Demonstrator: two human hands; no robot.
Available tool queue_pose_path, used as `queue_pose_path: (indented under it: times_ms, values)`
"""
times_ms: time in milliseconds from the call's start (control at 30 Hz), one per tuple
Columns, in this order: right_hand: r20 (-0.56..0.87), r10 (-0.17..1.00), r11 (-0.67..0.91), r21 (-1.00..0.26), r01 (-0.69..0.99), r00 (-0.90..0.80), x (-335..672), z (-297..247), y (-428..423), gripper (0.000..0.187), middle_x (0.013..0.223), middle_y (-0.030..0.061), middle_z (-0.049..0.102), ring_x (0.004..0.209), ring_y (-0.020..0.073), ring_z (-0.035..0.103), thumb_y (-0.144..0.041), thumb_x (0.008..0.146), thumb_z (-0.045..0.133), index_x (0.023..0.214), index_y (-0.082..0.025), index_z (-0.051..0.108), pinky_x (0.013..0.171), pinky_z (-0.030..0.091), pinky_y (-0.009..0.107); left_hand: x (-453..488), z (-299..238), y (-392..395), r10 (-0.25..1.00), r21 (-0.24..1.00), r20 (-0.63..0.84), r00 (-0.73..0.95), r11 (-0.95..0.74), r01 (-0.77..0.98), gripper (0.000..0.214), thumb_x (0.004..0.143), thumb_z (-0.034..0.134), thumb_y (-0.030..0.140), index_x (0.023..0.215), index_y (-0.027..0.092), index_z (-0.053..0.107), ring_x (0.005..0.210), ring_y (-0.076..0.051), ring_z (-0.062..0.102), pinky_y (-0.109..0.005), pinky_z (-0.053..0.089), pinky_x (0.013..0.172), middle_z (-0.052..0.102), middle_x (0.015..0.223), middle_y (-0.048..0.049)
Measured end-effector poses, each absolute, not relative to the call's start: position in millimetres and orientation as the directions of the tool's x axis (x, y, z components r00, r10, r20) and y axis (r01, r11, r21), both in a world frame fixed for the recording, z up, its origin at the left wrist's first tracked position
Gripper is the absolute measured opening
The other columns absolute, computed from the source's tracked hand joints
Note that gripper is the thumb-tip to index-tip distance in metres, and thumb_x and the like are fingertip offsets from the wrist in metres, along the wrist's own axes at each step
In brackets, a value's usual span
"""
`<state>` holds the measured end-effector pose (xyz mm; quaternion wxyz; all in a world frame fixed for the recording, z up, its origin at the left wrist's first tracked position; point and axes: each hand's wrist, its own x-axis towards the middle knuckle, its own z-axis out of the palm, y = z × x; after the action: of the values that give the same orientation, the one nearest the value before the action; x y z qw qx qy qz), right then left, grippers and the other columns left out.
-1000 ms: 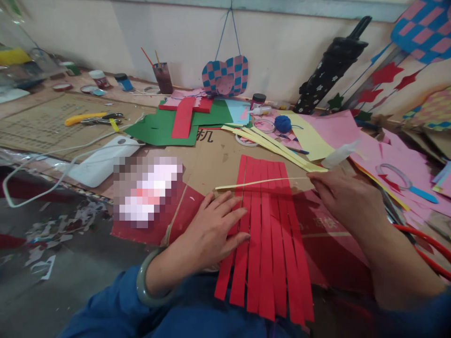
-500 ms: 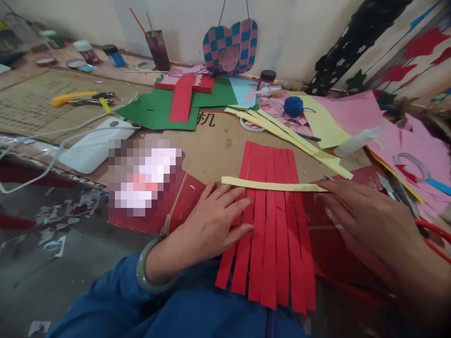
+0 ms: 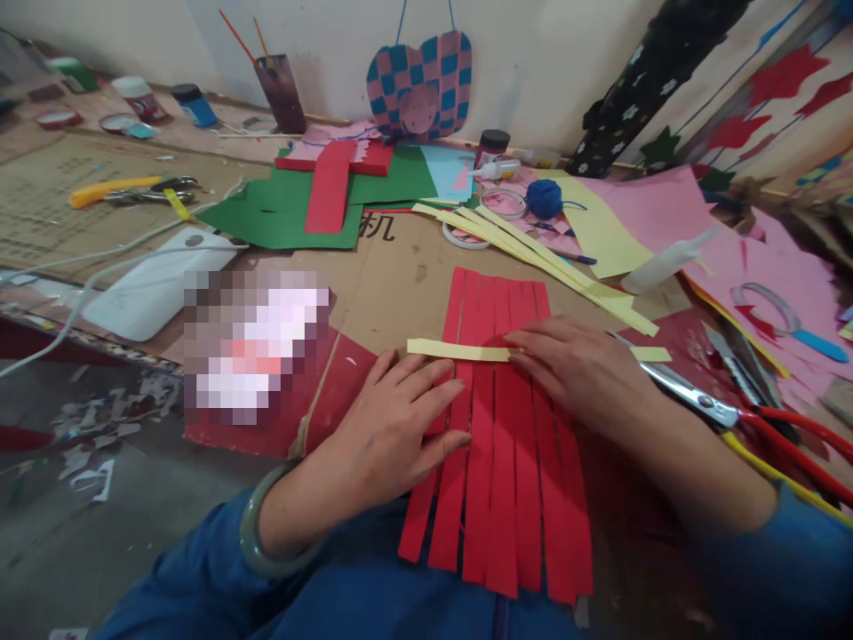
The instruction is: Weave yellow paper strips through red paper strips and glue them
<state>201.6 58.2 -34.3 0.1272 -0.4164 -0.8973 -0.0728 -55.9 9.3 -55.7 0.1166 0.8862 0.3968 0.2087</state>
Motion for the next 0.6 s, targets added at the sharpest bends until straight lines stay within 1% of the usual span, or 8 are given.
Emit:
queue_pose_path:
  times_ms: [100,200,367,500,600]
  values:
    - [0.345,0.738,0.622,-0.013,0.783,-0.580,203.0,-40.7,56.5,0.026,0.098,0.0095,0.075,0.085,0.0202,0.067,-0.025,0.097,0.049,0.102,-0.017,0.074,0.077,0.052,0.034,-55.7,-55.1,9.2,0.743,0.371,0.293,0.602,-0.668,0.645,0.039,0.096,0.053,0.043,0.123,0.017,0.064,0.123,-0.033,0.055,-0.061,0.037,0.110,0.064,0.133,-0.0129]
    - [0.395,0.735,0.607,-0.023,0.794,-0.550,205.6,-43.3,53.9,0.027,0.094,0.0091,0.074,0.083,0.0195,0.067,-0.026,0.098,0.048,0.099,-0.017,0.074,0.076,0.051,0.032,-56.0,-55.0,9.5,0.742,0.375,0.303,0.598,-0.670,0.641,0.039,0.097,0.053,0.043,0.123,0.017,0.063,0.122,-0.034,0.056,-0.062,0.039,0.108,0.064,0.132,-0.0124]
    - [0.353,0.743,0.624,-0.058,0.780,-0.568,206.4,-45.1,52.5,0.026,0.087,0.0072,0.074,0.079,0.0195,0.066,-0.025,0.097,0.049,0.092,-0.019,0.073,0.073,0.049,0.034,-56.8,-56.2,10.2,0.741,0.379,0.333,0.583,-0.672,0.636,0.036,0.097,0.053,0.041,0.121,0.016,0.063,0.121,-0.033,0.058,-0.062,0.040,0.108,0.066,0.130,-0.0127]
    - [0.418,0.720,0.634,-0.071,0.770,-0.555,205.1,-44.8,52.0,0.025,0.084,0.0072,0.074,0.075,0.0185,0.065,-0.023,0.096,0.050,0.088,-0.019,0.073,0.071,0.048,0.032,-56.8,-55.7,9.8,0.735,0.368,0.361,0.574,-0.677,0.637,0.035,0.097,0.052,0.040,0.120,0.016,0.062,0.120,-0.034,0.060,-0.062,0.043,0.106,0.067,0.129,-0.0137]
    - [0.437,0.721,0.631,-0.093,0.770,-0.537,204.0,-44.5,51.2,0.024,0.082,0.0060,0.073,0.075,0.0180,0.065,-0.022,0.096,0.051,0.086,-0.020,0.073,0.071,0.049,0.031,-57.4,-56.0,9.2,0.721,0.371,0.395,0.569,-0.692,0.619,0.033,0.097,0.053,0.039,0.119,0.015,0.063,0.118,-0.033,0.061,-0.061,0.045,0.105,0.068,0.125,-0.0140]
